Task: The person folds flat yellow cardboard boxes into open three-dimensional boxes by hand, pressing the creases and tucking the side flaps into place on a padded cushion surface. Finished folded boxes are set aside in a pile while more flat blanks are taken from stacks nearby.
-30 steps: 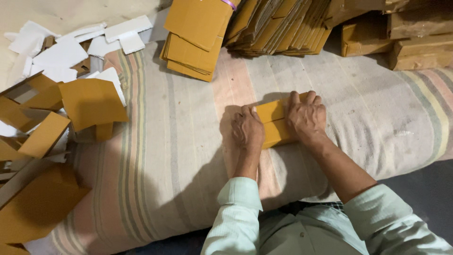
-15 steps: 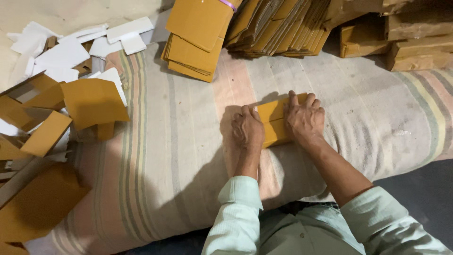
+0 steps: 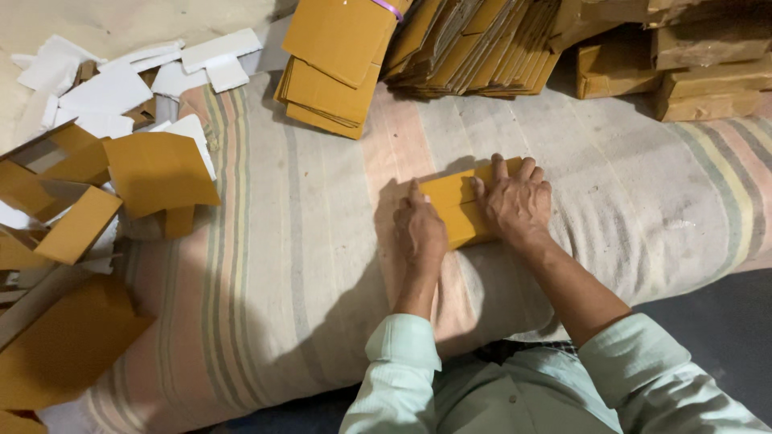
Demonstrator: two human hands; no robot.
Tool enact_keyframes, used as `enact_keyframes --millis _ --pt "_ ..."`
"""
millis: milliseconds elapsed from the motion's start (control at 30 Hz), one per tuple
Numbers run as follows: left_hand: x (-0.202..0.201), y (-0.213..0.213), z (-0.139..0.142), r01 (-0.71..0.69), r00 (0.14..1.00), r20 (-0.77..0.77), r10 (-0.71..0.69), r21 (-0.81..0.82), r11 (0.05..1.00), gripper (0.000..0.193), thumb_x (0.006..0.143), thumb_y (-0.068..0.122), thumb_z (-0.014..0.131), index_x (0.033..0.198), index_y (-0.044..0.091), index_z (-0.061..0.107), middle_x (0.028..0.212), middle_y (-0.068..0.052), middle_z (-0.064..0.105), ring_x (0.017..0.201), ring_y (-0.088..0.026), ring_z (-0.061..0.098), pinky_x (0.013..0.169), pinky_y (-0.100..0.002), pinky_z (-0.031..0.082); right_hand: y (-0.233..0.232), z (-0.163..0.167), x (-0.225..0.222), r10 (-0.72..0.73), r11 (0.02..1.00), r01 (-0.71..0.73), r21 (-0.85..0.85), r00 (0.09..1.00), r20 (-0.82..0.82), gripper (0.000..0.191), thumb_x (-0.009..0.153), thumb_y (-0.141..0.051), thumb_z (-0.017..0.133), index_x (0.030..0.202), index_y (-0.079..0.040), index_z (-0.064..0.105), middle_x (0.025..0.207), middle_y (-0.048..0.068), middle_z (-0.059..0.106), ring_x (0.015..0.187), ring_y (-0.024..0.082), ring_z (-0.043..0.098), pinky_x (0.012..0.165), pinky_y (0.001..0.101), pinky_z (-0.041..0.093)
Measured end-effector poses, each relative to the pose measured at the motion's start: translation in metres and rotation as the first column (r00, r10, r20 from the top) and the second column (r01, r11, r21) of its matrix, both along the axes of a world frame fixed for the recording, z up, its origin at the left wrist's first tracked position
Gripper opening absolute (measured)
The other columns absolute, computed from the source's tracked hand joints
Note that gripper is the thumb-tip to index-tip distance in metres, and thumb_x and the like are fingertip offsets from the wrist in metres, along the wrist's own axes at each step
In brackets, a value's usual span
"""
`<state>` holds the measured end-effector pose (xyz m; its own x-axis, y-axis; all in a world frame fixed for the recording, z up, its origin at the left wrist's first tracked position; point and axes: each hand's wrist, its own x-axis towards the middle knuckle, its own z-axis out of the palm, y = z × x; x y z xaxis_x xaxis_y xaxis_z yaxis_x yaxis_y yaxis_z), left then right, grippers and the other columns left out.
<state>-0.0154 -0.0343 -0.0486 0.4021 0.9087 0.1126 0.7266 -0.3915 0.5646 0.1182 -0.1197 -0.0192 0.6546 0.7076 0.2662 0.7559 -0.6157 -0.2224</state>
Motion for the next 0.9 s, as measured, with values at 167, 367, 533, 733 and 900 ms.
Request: enact_keyframes --millis 167,367,533,733,900 --pt "-0.001 -0.008 0.009 -0.048 0.999 0.021 0.046 0.097 0.994 0.066 0.103 0.042 0.052 0.153 0.004 0.033 0.134 -0.028 0.055 0.116 -0.045 0.054 0.096 -0.056 0.045 0.0 -0.002 0.001 0.004 1.0 -0.004 -0.005 1.0 0.022 0.061 0.101 -0.054 0.051 0.143 -0.011 0.058 0.109 0.024 0.056 0.096 0.038 0.059 0.077 0.0491 0.052" --pt "-0.003 -0.025 0.019 0.002 0.998 -0.058 0.002 0.068 0.998 0.065 0.103 0.044 0.05 0.154 0.005 0.036 0.13 -0.028 0.058 0.118 -0.042 0.056 0.096 -0.051 0.049 -0.002 -0.003 0.001 0.008 0.999 -0.008 -0.04 1.0 0.022 0.062 0.105 -0.055 0.048 0.145 -0.009 0.057 0.108 0.024 0.056 0.097 0.036 0.059 0.078 0.0479 0.053" --pt "-0.003 -0.019 0.021 0.02 0.998 -0.062 -0.017 0.04 0.999 0.066 0.104 0.034 0.046 0.16 0.003 0.033 0.132 -0.026 0.058 0.119 -0.041 0.057 0.098 -0.049 0.05 -0.001 0.003 -0.001 -0.007 1.0 0.007 -0.024 1.0 0.017 0.064 0.101 -0.057 0.048 0.145 -0.011 0.057 0.112 0.023 0.056 0.1 0.036 0.058 0.08 0.0479 0.052" --pt "0.027 -0.017 0.027 0.003 0.97 -0.241 0.006 0.037 0.999 0.061 0.103 0.044 0.042 0.156 0.015 0.034 0.153 -0.033 0.029 0.136 -0.047 0.038 0.104 -0.059 0.041 0.0 0.024 -0.004 -0.023 0.986 0.002 -0.166 0.992 -0.125 0.079 0.099 -0.068 0.041 0.153 -0.01 0.046 0.117 0.026 0.054 0.104 0.037 0.055 0.084 0.0491 0.049" --pt "0.028 -0.013 0.024 0.039 0.99 -0.137 -0.033 0.045 0.998 0.056 0.105 0.043 0.042 0.156 0.021 0.04 0.157 -0.036 0.024 0.134 -0.052 0.04 0.104 -0.055 0.044 0.002 0.013 -0.001 -0.009 0.98 -0.014 -0.198 0.994 -0.111 0.088 0.093 -0.072 0.046 0.153 -0.008 0.041 0.122 0.03 0.051 0.103 0.039 0.055 0.082 0.048 0.049"
